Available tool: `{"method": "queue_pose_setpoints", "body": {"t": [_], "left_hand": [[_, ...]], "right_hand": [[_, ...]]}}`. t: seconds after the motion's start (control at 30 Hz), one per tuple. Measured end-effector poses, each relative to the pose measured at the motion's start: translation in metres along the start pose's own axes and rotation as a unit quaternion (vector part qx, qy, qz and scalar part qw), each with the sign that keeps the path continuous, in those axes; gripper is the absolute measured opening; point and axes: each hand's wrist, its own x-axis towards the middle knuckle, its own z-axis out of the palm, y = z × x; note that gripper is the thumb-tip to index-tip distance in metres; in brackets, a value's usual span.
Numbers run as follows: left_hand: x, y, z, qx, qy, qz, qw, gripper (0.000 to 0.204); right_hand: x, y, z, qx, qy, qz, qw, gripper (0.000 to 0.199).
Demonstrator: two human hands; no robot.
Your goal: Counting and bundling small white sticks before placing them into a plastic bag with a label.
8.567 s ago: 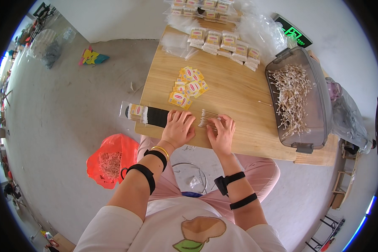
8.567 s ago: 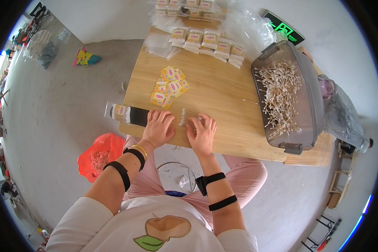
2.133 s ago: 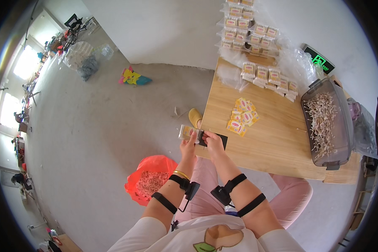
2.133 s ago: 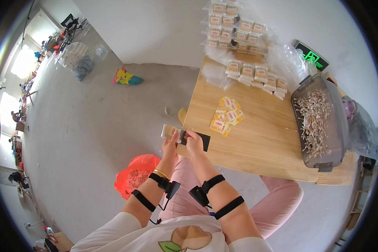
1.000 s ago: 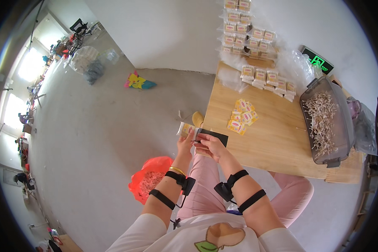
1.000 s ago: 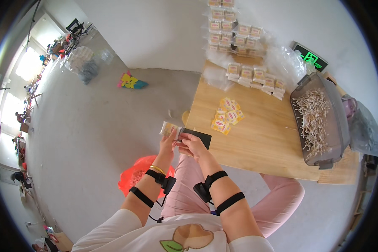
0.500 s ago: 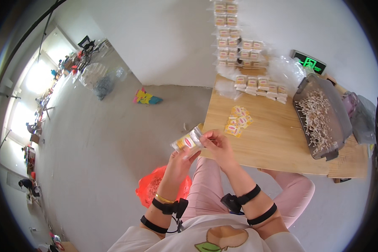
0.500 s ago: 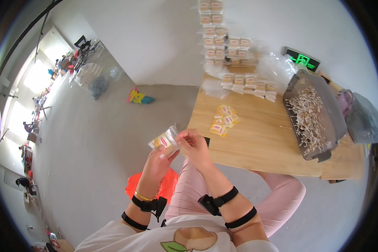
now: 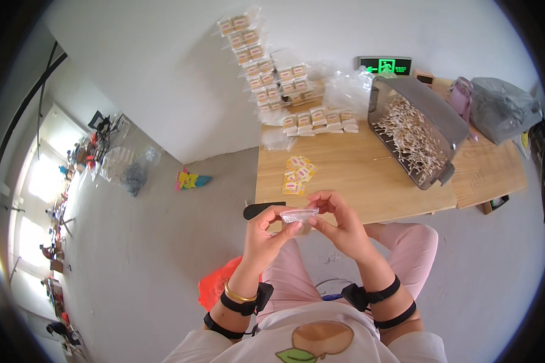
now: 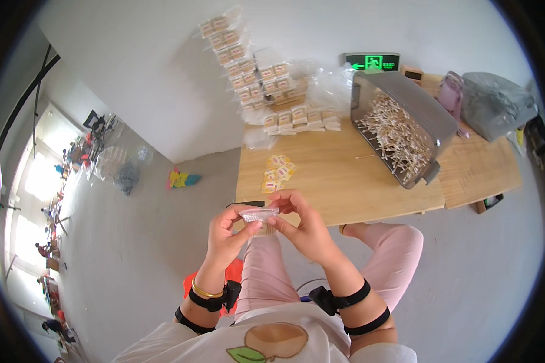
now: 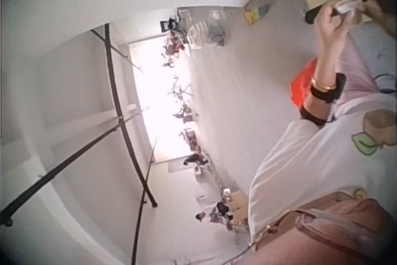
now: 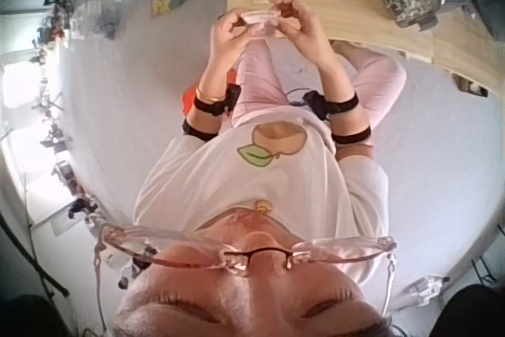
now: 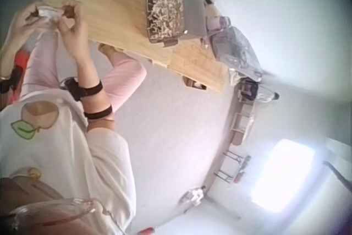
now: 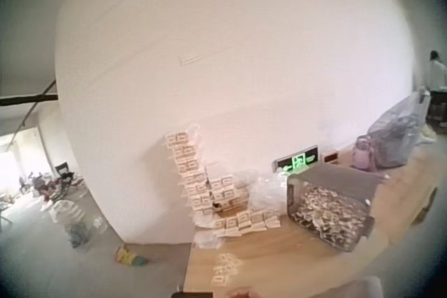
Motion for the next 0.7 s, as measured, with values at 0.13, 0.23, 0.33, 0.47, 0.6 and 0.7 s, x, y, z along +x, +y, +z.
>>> {"method": "queue_pose_setpoints", "body": {"t": [0.13, 0.23, 0.33, 0.47, 0.6, 0.7], "left_hand": [[0.000, 0.016, 0.017, 0.030, -0.014, 0.025, 0.999, 0.026], [0.003, 0.022, 0.030, 0.028, -0.025, 0.041, 0.998, 0.026], [0.005, 0.026, 0.039, -0.063, -0.015, -0.004, 0.998, 0.025], [0.010, 0.027, 0.043, -0.087, -0.031, -0.016, 0.996, 0.022], [0.014, 0.023, 0.052, -0.064, -0.028, 0.010, 0.998, 0.020], [0.017, 0.022, 0.057, -0.046, -0.026, 0.021, 0.998, 0.020]], "right_hand": [[-0.015, -0.003, -0.025, 0.023, -0.027, 0.020, 0.999, 0.016], [-0.020, 0.002, -0.035, 0.040, -0.004, 0.001, 0.999, 0.017], [-0.022, 0.007, -0.044, 0.058, 0.010, 0.001, 0.998, 0.019], [-0.021, 0.002, -0.047, 0.055, 0.024, -0.013, 0.998, 0.018], [-0.018, -0.003, -0.050, 0.057, 0.038, -0.020, 0.997, 0.014], [-0.016, -0.001, -0.054, 0.080, 0.055, -0.011, 0.995, 0.012]]}}
